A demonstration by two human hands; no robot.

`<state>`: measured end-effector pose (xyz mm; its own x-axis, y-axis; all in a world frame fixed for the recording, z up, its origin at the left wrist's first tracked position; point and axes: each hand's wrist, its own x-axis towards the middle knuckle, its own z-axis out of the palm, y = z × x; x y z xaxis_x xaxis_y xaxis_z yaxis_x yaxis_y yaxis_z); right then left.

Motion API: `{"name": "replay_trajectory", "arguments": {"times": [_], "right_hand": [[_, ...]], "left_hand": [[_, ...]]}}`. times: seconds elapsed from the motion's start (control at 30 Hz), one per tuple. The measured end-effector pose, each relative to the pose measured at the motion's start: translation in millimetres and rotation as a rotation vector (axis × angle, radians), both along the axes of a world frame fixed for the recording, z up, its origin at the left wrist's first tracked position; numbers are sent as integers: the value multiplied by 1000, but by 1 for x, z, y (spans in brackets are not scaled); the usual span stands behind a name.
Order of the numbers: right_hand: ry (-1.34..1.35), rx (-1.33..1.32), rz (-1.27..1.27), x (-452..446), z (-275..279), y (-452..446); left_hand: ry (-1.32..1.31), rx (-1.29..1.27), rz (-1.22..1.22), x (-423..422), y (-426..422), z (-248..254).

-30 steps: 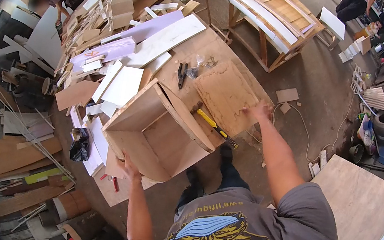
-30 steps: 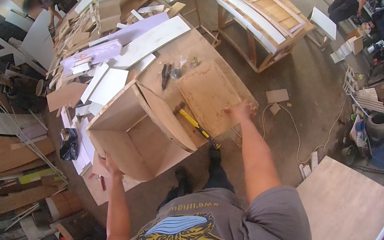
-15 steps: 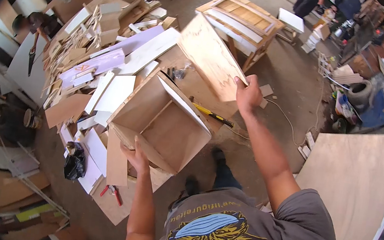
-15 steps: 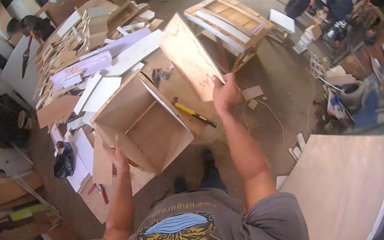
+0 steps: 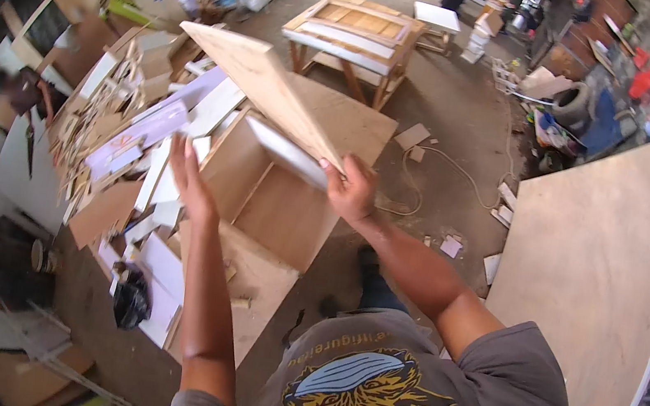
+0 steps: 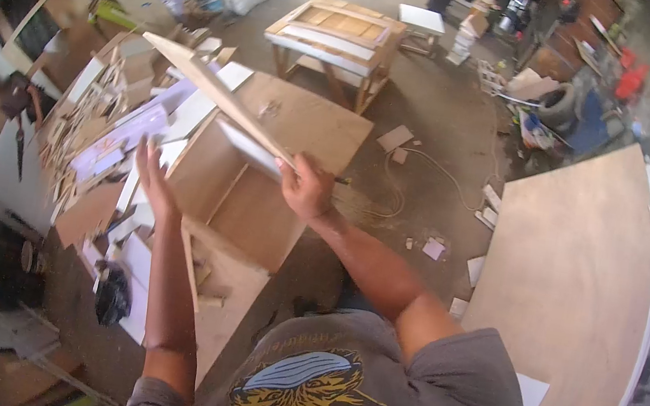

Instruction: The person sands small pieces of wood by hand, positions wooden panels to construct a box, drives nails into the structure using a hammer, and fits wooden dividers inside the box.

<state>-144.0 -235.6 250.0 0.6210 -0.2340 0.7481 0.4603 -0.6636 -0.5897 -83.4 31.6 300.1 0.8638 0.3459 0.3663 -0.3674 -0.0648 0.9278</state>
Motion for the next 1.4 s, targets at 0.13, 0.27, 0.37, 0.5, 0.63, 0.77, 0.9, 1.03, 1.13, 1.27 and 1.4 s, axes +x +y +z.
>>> {"name": "replay_trajectory", "arguments": {"times": [0.13, 0.27, 0.37, 0.5, 0.63, 0.77, 0.9, 1.03, 1.13, 1.27, 1.4], "right_hand": [[1, 43, 127, -28, -3, 24], [151, 45, 210, -49, -45, 34], [319, 26, 198, -42, -95, 36], [631, -105, 132, -33, -146, 40], [781, -199, 121, -16, -202, 54], [747, -88, 180, 3, -237, 67], [700, -107, 270, 10, -244, 72], [628, -130, 387, 14, -246, 64], [660, -175, 425, 17, -243, 61], [787, -227, 430, 22, -234, 57], [976, -375, 437, 23, -223, 47]], "left_hand": [[94, -158, -157, 9, -1, 47], [108, -183, -279, 30, 15, 38], [222, -93, -351, 37, 23, 2], [280, 174, -170, 43, 25, -45], [314, 890, 148, 61, 43, -76], [350, 942, 108, 72, 47, -68], [482, 273, -206, 71, 41, -46], [498, 129, -288, 77, 50, -60], [488, 199, -251, 79, 54, -66], [443, 180, -241, 75, 49, -60], [451, 334, -192, 72, 51, -55]]}}
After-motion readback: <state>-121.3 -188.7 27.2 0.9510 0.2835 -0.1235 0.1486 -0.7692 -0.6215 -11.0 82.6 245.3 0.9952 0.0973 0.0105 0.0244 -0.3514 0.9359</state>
